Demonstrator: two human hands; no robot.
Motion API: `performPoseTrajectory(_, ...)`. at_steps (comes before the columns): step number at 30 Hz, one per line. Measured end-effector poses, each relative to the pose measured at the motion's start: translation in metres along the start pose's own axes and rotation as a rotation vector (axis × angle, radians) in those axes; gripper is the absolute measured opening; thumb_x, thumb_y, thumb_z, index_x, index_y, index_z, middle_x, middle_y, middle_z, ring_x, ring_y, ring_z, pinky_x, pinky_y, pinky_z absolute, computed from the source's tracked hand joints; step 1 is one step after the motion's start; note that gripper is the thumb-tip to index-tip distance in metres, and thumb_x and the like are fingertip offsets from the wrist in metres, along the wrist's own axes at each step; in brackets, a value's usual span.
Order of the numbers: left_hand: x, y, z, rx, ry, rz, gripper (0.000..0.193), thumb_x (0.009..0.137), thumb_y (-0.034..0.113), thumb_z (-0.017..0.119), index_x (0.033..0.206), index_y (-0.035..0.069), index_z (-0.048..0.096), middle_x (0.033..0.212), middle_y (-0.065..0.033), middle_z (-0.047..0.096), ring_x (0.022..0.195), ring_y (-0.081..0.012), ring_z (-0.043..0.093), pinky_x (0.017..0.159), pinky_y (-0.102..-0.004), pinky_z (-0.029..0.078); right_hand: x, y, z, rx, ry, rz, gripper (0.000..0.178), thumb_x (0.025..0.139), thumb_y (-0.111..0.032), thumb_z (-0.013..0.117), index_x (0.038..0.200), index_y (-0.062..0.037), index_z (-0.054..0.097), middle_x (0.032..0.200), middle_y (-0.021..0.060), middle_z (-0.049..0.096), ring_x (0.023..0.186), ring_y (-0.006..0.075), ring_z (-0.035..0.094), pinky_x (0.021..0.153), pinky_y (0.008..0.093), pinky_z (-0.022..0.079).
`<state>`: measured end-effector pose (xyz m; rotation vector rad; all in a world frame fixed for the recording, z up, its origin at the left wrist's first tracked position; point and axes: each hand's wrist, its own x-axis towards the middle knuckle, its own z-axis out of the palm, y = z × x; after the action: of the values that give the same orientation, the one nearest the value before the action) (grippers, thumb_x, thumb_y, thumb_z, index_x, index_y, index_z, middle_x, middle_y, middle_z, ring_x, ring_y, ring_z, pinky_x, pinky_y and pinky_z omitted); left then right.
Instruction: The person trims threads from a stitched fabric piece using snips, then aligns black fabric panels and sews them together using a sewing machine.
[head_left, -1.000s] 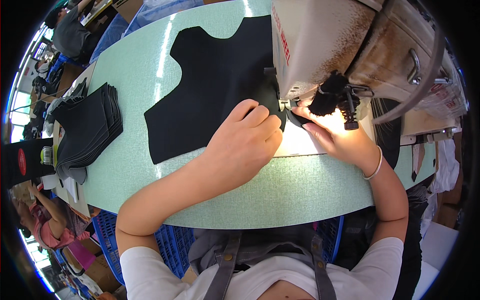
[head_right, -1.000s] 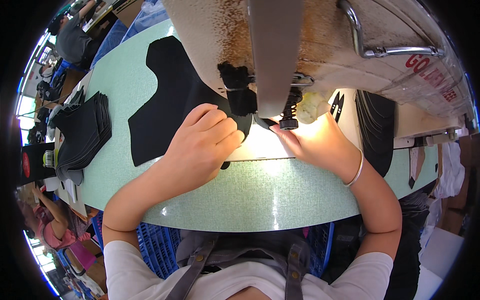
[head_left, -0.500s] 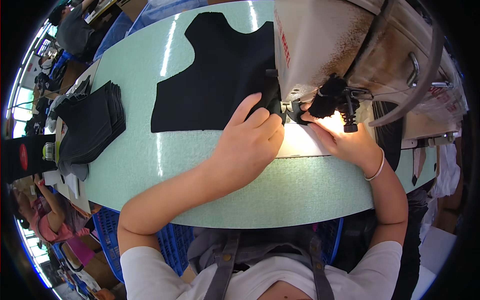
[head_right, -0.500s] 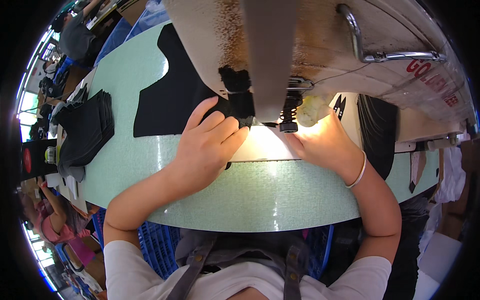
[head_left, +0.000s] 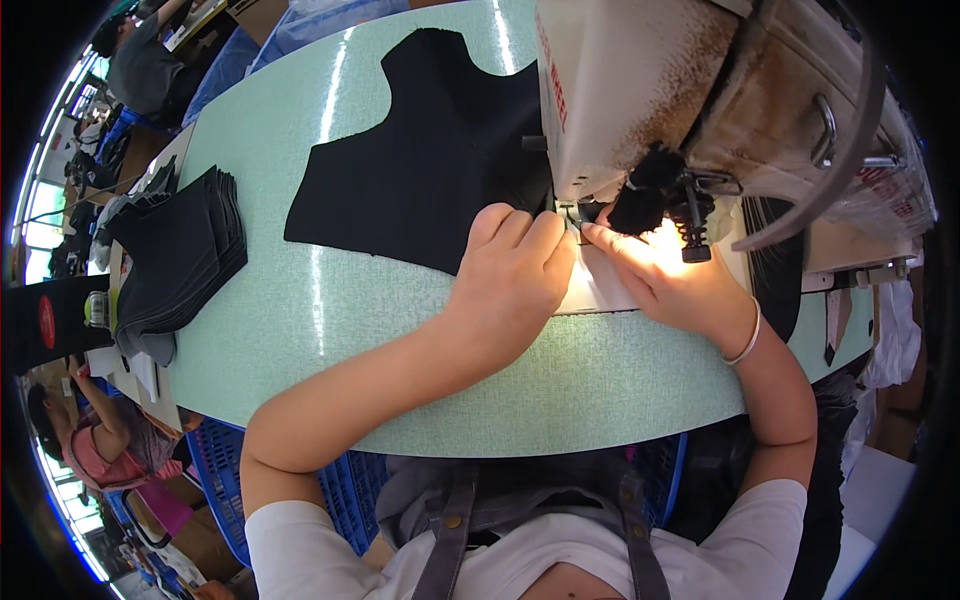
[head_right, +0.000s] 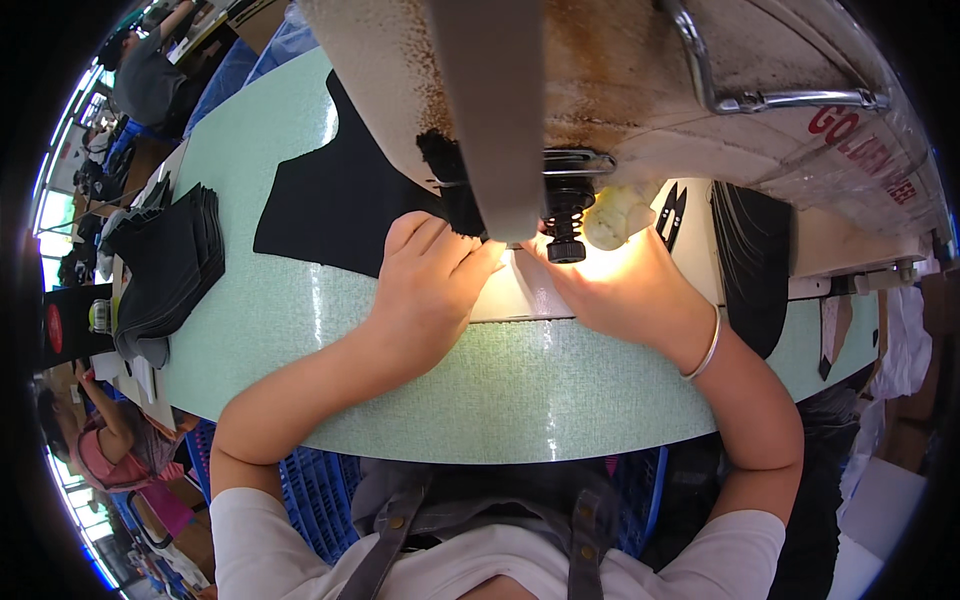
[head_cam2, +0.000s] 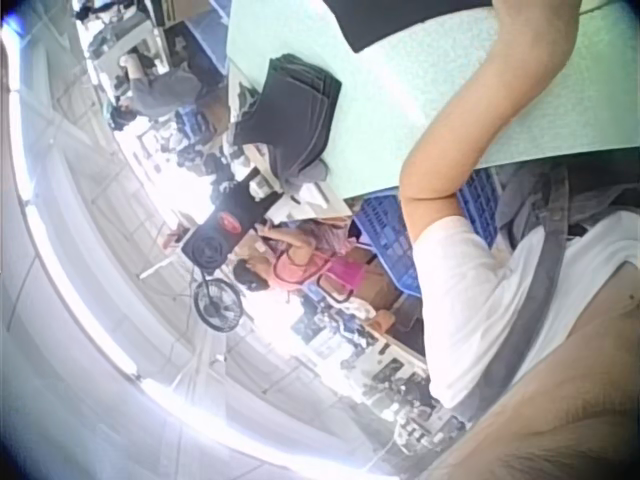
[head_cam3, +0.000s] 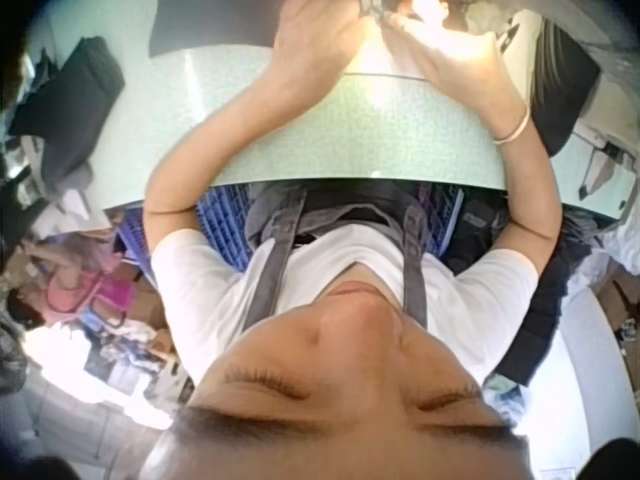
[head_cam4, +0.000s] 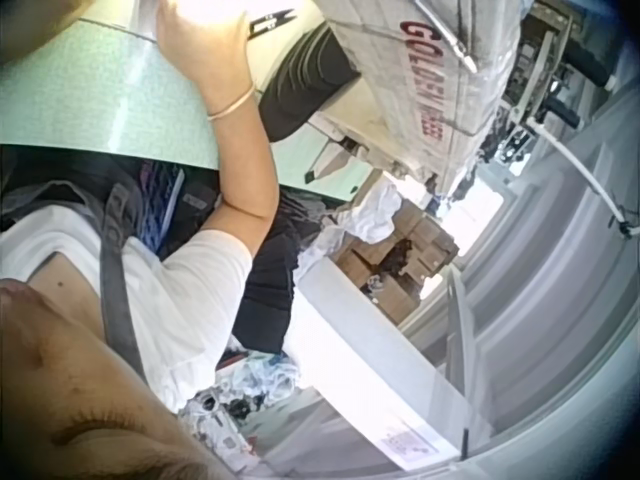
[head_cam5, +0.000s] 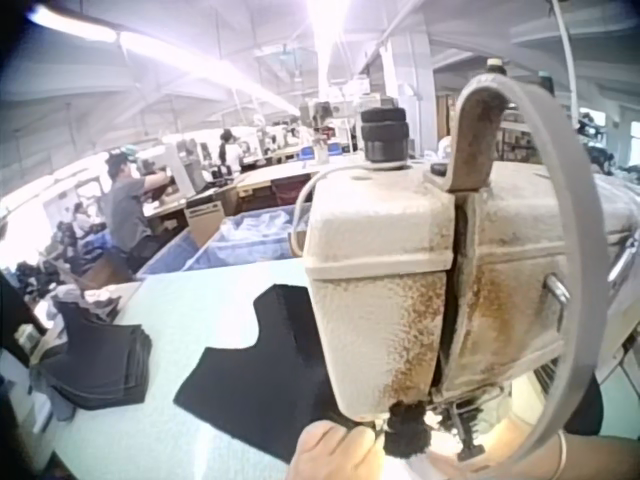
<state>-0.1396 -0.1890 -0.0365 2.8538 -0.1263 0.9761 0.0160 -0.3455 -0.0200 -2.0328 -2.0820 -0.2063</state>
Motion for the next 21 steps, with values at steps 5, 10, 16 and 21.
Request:
performPoseTrajectory(5, 0.001, -0.001, 0.002, 0.027, 0.008, 0.035, 0.018, 0.067, 0.002, 0.062, 0.084, -0.002, 0.063, 0.076, -0.0056, 0.048, 0.075, -0.0191, 0.051, 0.082, -0.0347, 0.041, 0.001, -0.01, 0.002, 0.022, 0.04, 0.023, 0.044, 0.082, -0.001, 0.059, 0.123, -0.0138, 0.066, 0.115, 0.0018, 0.068, 0.08, 0.0184, 0.067, 0.064, 0.0276, 0.054)
performPoseTrajectory(10, 0.001, -0.005, -0.005, 0.013, -0.05, 0.045, 0.017, 0.067, 0.004, 0.061, 0.084, 0.0, 0.064, 0.077, -0.0055, 0.048, 0.076, -0.0193, 0.052, 0.092, -0.0399, 0.043, 0.006, -0.019, 0.004, 0.091, 0.19, 0.009, 0.023, 0.08, -0.005, 0.063, 0.103, -0.0076, 0.069, 0.096, 0.0061, 0.068, 0.081, 0.0237, 0.065, 0.07, 0.0387, 0.052)
performPoseTrajectory(16, 0.019, -0.033, -0.035, 0.012, -0.001, 0.129, 0.008, 0.07, 0.009, 0.061, 0.078, 0.007, 0.061, 0.077, -0.004, 0.048, 0.083, -0.0213, 0.053, 0.106, -0.048, 0.038, -0.006, 0.015, -0.004, -0.122, 0.218, 0.036, 0.018, 0.076, -0.009, 0.067, 0.094, -0.0096, 0.068, 0.091, 0.005, 0.066, 0.086, 0.025, 0.063, 0.08, 0.0449, 0.048)
performPoseTrajectory(21, 0.011, -0.033, -0.034, -0.217, -0.324, 0.188, 0.035, 0.063, -0.002, 0.063, 0.097, 0.004, 0.07, 0.087, -0.0032, 0.059, 0.085, -0.022, 0.055, 0.098, -0.0414, 0.042, -0.01, 0.022, -0.018, -0.329, 0.096, -0.128, 0.02, 0.073, -0.011, 0.071, 0.093, -0.0107, 0.069, 0.093, 0.0048, 0.064, 0.086, 0.024, 0.062, 0.08, 0.0426, 0.047)
